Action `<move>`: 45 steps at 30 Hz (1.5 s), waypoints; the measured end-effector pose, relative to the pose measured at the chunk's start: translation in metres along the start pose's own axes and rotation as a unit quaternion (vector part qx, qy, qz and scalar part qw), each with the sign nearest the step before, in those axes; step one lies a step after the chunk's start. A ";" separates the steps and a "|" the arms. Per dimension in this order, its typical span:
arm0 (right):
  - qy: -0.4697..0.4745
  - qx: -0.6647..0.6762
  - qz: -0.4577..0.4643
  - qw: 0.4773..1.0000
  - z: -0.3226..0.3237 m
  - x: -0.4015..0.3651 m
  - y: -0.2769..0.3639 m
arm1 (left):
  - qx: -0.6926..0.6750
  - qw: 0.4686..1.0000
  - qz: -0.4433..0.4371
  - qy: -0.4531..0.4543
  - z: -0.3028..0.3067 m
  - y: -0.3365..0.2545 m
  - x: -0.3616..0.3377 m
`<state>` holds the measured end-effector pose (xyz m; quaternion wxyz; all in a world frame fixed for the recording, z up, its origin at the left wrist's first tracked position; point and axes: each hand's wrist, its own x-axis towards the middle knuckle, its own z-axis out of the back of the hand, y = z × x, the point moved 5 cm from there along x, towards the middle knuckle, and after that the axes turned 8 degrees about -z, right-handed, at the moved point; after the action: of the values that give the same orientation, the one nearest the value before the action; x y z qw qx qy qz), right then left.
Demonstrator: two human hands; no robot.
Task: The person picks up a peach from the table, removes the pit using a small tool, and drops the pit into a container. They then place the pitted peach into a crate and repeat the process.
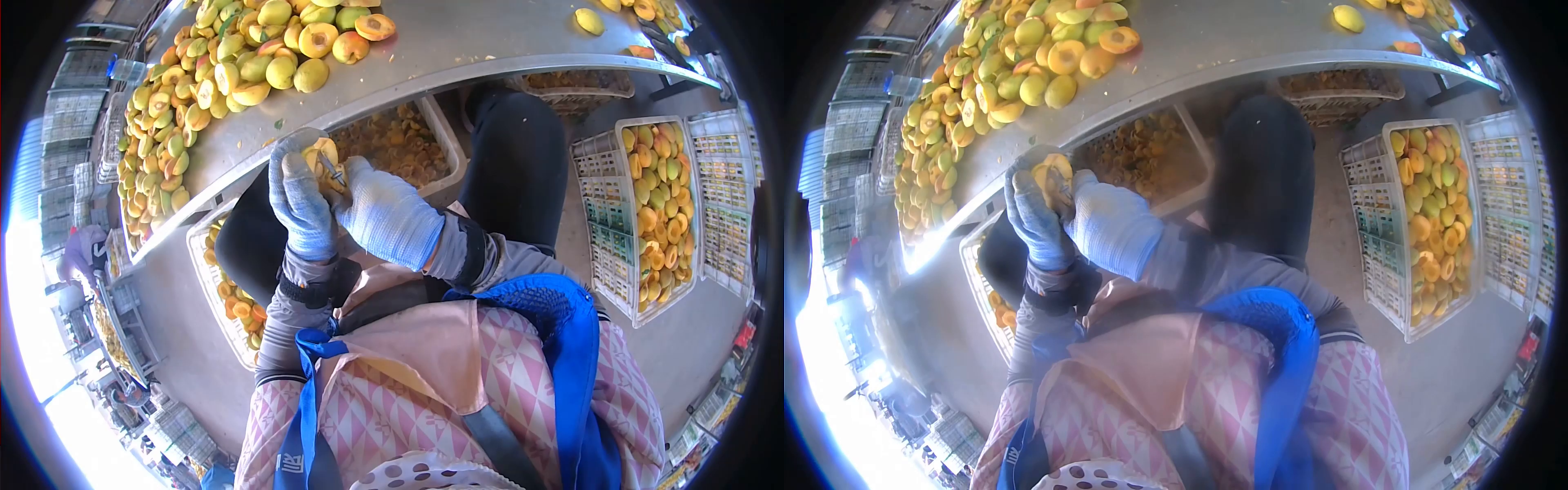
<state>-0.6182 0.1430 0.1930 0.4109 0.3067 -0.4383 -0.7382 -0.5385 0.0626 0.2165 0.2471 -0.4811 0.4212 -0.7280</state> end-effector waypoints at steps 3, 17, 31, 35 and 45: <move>0.017 -0.042 0.037 0.998 0.006 -0.004 0.004 | -0.026 0.997 0.068 0.014 0.005 0.009 0.001; 0.053 0.047 0.086 0.994 -0.009 0.002 -0.007 | -0.142 0.975 0.168 0.034 -0.001 0.005 0.010; 0.059 0.055 0.057 0.995 -0.014 0.000 -0.016 | -0.061 0.988 0.138 0.021 -0.002 0.017 0.009; 0.063 0.002 0.058 0.996 -0.007 -0.001 -0.014 | -0.053 0.984 0.169 0.034 -0.007 0.012 0.012; 0.104 -0.078 0.034 0.991 -0.012 -0.001 -0.020 | -0.074 0.962 0.245 0.095 -0.004 0.025 0.010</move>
<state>-0.6143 0.1445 0.1699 0.5016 0.3336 -0.3442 -0.7202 -0.5474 0.0432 0.1992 0.3405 -0.3090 0.6006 -0.6541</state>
